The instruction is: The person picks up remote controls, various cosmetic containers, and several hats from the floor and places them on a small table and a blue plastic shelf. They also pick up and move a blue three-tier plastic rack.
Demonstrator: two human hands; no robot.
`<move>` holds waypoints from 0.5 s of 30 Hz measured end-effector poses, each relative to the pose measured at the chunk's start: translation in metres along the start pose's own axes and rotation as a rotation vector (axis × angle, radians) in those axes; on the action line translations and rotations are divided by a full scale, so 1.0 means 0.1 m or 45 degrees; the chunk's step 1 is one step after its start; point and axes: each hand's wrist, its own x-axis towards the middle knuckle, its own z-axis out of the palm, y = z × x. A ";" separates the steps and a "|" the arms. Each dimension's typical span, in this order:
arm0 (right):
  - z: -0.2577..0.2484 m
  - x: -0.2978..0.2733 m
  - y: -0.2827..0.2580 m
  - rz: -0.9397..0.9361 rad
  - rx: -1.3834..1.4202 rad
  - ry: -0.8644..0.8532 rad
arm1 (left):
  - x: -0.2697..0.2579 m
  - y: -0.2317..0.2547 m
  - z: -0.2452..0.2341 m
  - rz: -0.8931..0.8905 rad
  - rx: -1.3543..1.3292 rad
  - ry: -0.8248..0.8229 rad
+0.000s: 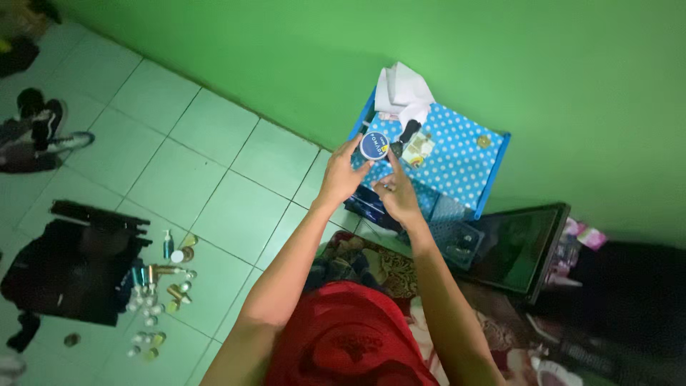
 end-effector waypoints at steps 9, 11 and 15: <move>-0.20 0.46 0.17 0.343 0.076 -0.191 | 0.34 -0.21 0.32 -0.027 0.017 0.062; -0.22 0.50 0.25 0.264 0.057 -0.195 | 0.37 -0.24 0.35 -0.094 0.037 0.040; -0.21 0.56 0.42 0.063 0.180 -0.164 | 0.36 -0.21 0.38 -0.250 0.045 -0.033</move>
